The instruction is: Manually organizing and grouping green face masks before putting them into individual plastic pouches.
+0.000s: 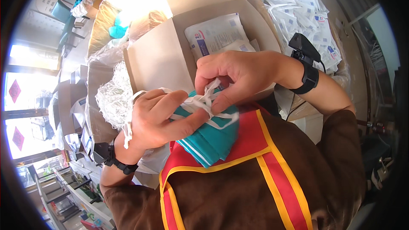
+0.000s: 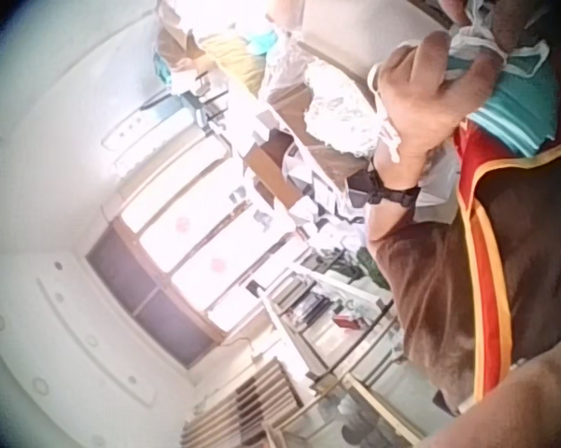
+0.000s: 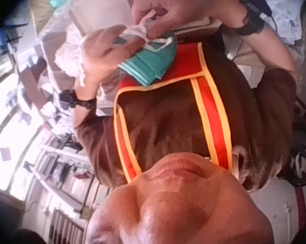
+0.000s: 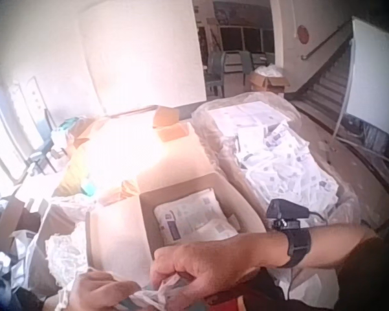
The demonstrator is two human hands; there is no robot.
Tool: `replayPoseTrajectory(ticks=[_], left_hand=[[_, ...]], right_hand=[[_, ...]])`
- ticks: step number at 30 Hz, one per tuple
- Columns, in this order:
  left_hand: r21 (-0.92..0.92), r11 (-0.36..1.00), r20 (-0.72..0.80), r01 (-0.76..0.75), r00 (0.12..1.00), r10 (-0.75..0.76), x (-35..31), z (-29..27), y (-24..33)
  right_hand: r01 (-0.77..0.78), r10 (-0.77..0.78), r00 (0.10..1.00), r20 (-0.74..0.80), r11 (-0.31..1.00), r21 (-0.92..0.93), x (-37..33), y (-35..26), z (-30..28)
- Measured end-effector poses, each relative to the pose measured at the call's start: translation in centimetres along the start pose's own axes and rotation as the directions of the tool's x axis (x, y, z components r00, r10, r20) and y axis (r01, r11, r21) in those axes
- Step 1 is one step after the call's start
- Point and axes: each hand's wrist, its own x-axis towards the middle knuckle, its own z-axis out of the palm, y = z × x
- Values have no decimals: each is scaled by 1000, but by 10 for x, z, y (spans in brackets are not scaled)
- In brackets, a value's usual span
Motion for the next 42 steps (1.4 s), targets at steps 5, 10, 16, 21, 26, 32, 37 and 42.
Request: replayPoseTrajectory(ticks=[5, 10, 16, 21, 26, 32, 37, 42], left_hand=[[36, 998, 38, 43, 998, -44, -1, -8, 4], [81, 995, 44, 60, 997, -63, -5, -6, 2], [156, 955, 70, 252, 962, -265, -29, -11, 0], [143, 938, 64, 315, 943, -327, -44, -18, -7], [163, 934, 82, 320, 938, -336, -57, -20, -11], [491, 666, -62, 562, 785, -617, -105, -41, -30], [361, 871, 68, 333, 922, -381, -60, -27, -18], [254, 944, 51, 209, 972, -229, -33, -18, -6]], right_hand=[[121, -115, 993, 38, 948, -296, -6, 3, -5], [-265, 240, 962, 128, 930, 255, -10, -6, 6], [-194, 184, 979, -84, 973, -123, -51, -24, 7], [-200, 170, 977, -133, 942, -268, -86, -37, 5], [-329, 279, 943, -182, 866, -376, -114, -55, 2], [-501, 332, 713, -618, 857, -118, -191, -43, -38], [-137, 433, 665, -609, 872, 470, -145, -26, -38], [73, 238, 891, -385, 764, 641, -72, 4, -14]])
